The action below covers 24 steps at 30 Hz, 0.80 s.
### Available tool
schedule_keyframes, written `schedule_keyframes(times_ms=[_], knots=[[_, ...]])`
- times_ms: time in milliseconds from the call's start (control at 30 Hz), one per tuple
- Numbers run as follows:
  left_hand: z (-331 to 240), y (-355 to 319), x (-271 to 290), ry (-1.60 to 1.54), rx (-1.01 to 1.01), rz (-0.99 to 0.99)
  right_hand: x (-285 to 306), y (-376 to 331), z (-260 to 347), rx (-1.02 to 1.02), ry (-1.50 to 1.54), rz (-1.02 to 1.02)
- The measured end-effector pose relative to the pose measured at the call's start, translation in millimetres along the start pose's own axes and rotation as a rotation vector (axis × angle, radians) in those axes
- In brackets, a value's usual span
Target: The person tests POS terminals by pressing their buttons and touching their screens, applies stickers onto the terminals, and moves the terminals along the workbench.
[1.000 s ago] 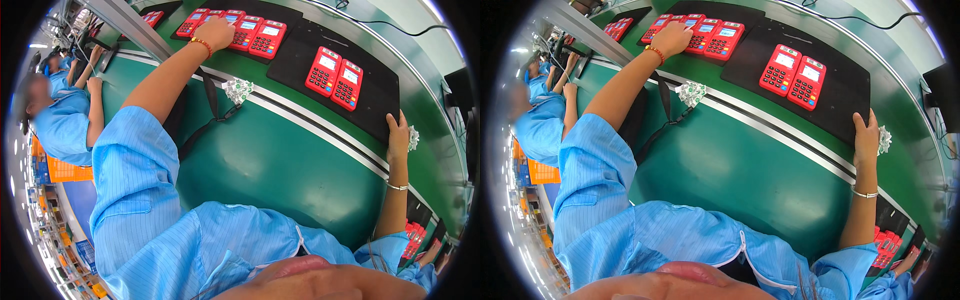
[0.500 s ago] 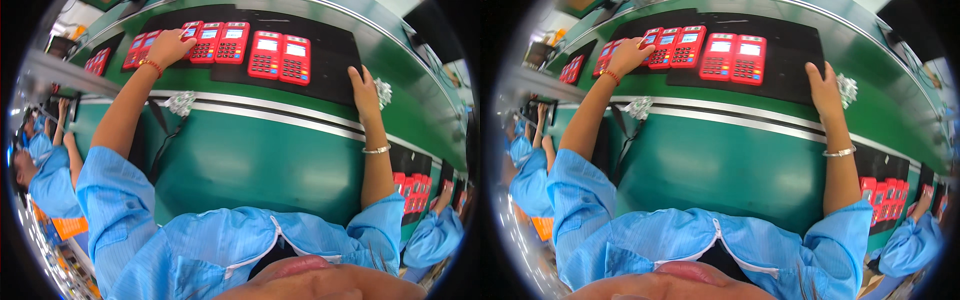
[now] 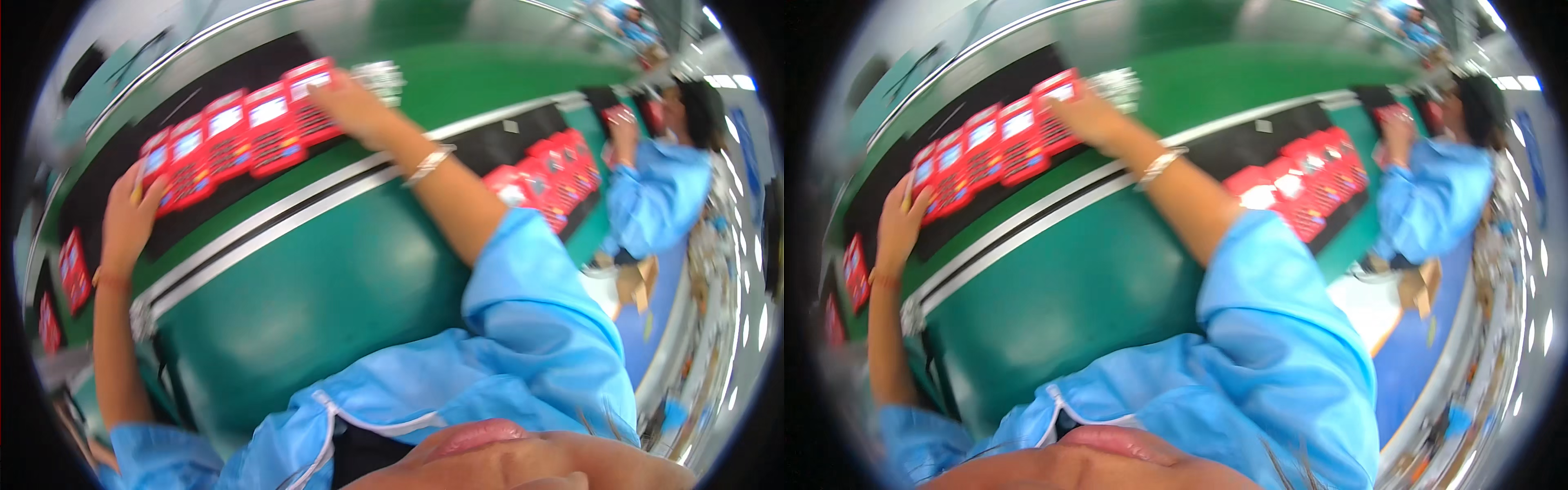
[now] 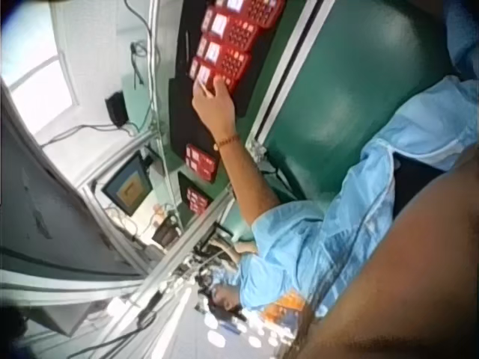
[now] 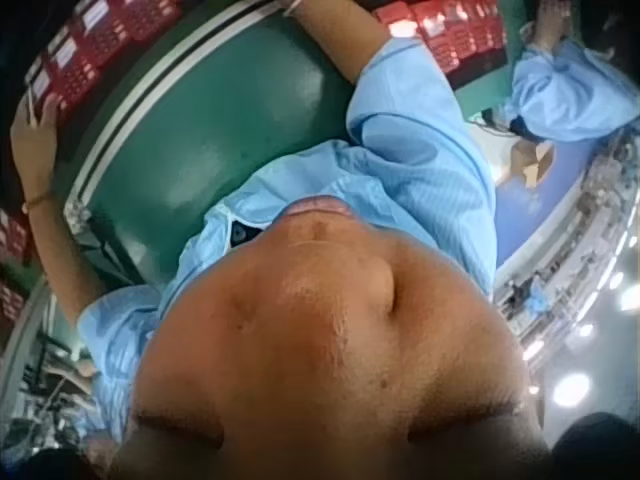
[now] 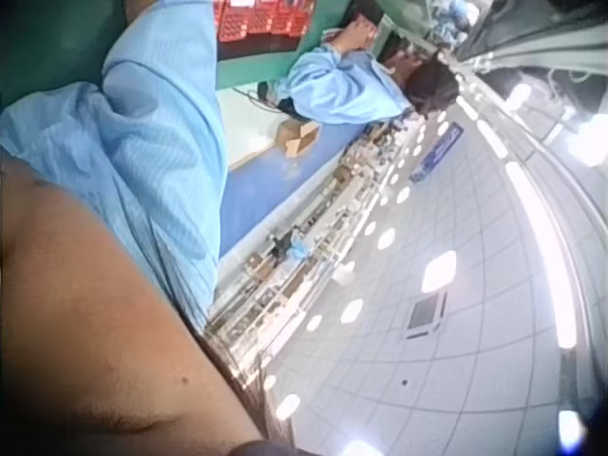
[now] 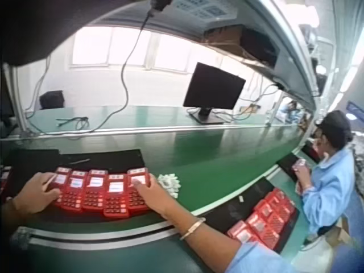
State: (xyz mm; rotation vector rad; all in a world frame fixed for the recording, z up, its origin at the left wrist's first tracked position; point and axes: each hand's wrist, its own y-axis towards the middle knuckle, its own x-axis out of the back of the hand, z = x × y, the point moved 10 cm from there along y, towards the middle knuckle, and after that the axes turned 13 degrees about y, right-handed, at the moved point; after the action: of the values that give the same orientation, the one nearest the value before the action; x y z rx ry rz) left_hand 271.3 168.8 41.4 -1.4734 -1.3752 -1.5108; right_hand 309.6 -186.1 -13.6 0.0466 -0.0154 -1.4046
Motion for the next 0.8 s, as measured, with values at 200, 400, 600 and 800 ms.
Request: schedule_keyframes(times_ms=[200,400,600,800], knots=[[78.3,-53.6,6.4,0.109,0.206,0.117,-26.1,-21.1,25.8,-0.226,-0.224,0.036],[64.2,-64.5,-4.2,0.176,0.157,0.235,-19.7,-27.3,13.6,-0.242,-0.187,0.049],[-46.3,-88.2,32.5,0.006,-0.027,0.249,19.2,-91.4,45.2,-0.206,-0.045,-0.083],[-112.9,-162.9,39.0,-0.048,-0.159,0.291,48.9,-217.2,67.9,-0.205,0.03,-0.042]])
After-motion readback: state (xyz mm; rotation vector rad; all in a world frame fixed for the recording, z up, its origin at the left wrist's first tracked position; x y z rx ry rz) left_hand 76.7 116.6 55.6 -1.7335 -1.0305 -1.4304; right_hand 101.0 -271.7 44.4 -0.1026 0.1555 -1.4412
